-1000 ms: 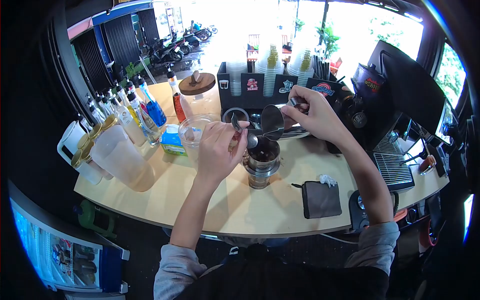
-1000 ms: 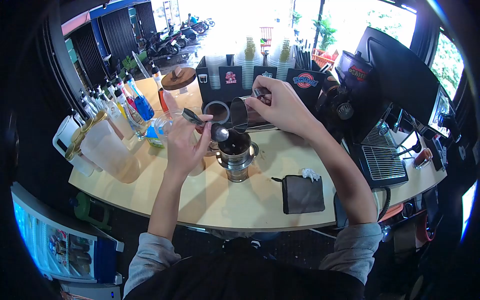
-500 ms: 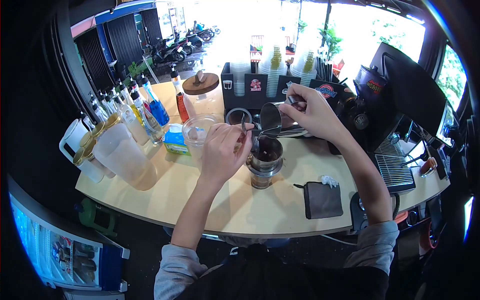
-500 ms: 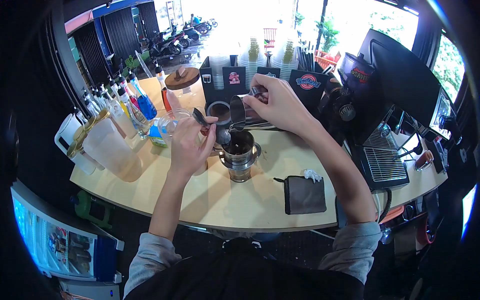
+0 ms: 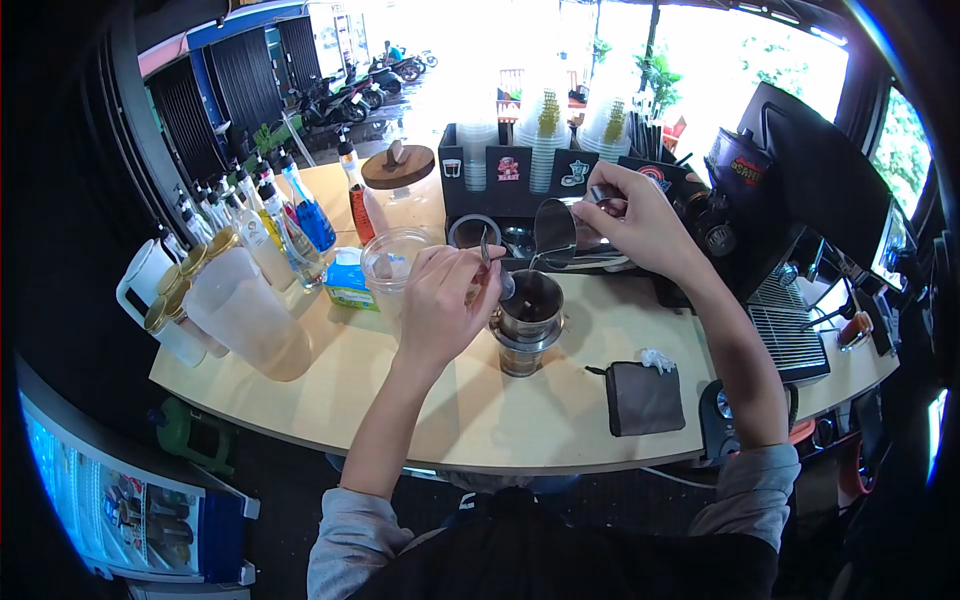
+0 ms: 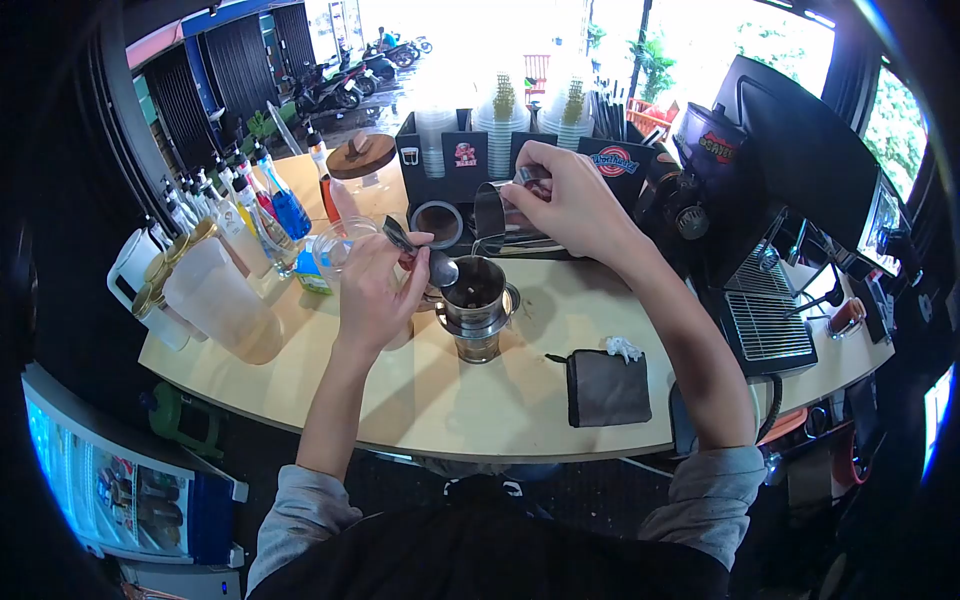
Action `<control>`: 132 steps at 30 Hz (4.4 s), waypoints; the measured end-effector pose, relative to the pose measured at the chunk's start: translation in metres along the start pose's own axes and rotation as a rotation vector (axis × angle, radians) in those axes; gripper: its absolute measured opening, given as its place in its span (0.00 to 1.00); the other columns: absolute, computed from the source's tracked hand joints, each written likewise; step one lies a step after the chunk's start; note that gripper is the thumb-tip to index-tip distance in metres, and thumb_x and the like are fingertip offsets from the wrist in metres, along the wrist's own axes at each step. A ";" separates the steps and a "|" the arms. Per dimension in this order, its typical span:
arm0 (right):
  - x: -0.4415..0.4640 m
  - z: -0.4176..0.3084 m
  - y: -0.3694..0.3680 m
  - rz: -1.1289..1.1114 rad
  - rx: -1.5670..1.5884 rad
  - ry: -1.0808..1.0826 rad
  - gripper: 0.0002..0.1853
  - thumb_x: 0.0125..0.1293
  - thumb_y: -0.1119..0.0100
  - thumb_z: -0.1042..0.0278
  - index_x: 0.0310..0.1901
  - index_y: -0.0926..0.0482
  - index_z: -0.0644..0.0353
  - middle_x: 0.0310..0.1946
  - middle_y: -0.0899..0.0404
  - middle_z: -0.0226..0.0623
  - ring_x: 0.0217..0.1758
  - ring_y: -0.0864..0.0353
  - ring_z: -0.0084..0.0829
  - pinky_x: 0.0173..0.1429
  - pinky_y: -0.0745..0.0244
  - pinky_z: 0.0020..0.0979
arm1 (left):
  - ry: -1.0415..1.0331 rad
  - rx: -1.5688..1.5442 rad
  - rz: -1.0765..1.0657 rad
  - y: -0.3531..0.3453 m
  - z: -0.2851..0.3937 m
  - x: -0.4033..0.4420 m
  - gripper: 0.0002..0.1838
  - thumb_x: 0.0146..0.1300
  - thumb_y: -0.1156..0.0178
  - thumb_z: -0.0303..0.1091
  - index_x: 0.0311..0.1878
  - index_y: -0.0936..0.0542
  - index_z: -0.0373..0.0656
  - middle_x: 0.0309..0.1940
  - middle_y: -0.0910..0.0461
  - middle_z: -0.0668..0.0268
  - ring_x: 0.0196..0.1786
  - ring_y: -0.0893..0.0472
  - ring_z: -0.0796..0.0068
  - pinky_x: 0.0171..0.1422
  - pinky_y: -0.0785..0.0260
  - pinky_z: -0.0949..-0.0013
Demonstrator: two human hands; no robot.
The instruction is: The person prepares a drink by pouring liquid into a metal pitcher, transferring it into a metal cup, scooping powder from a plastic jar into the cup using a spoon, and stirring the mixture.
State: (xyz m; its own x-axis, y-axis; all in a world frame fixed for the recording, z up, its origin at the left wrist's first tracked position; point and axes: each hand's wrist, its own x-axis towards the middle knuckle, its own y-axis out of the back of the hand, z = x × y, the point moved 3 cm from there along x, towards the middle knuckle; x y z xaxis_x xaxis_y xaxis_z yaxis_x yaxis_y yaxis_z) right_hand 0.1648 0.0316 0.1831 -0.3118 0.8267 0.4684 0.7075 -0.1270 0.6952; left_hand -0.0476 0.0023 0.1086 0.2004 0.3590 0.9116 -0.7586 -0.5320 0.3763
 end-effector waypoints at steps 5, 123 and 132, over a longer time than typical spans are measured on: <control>-0.006 -0.002 0.009 0.034 -0.040 -0.001 0.13 0.61 0.38 0.68 0.31 0.32 0.66 0.16 0.34 0.32 0.22 0.39 0.19 0.28 0.37 0.28 | -0.002 -0.005 -0.005 -0.002 0.000 0.000 0.06 0.56 0.37 0.27 0.38 0.20 0.43 0.21 0.23 0.70 0.29 0.23 0.71 0.43 0.34 0.65; -0.103 0.010 -0.077 0.185 -0.333 0.828 0.21 0.46 0.36 0.75 0.45 0.26 0.65 0.46 0.21 0.44 0.42 0.17 0.39 0.42 0.20 0.33 | 0.524 -0.442 -0.361 -0.050 -0.020 -0.048 0.36 0.34 0.20 0.42 0.48 0.23 0.38 0.40 0.17 0.61 0.45 0.18 0.67 0.53 0.28 0.66; -0.101 0.010 -0.081 0.216 -0.166 0.740 0.15 0.49 0.36 0.78 0.41 0.25 0.65 0.41 0.19 0.44 0.39 0.16 0.38 0.39 0.19 0.32 | 0.518 -0.470 -0.363 -0.055 -0.026 -0.054 0.37 0.32 0.20 0.43 0.48 0.22 0.37 0.42 0.17 0.59 0.46 0.18 0.65 0.55 0.28 0.65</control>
State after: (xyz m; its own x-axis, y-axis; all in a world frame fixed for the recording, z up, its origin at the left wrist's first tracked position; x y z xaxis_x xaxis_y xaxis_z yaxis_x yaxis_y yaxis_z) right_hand 0.1451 -0.0365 0.0738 -0.5603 0.2015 0.8034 0.7152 -0.3717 0.5920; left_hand -0.0329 0.0325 0.0343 0.2588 0.8215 0.5081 -0.9070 0.0258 0.4204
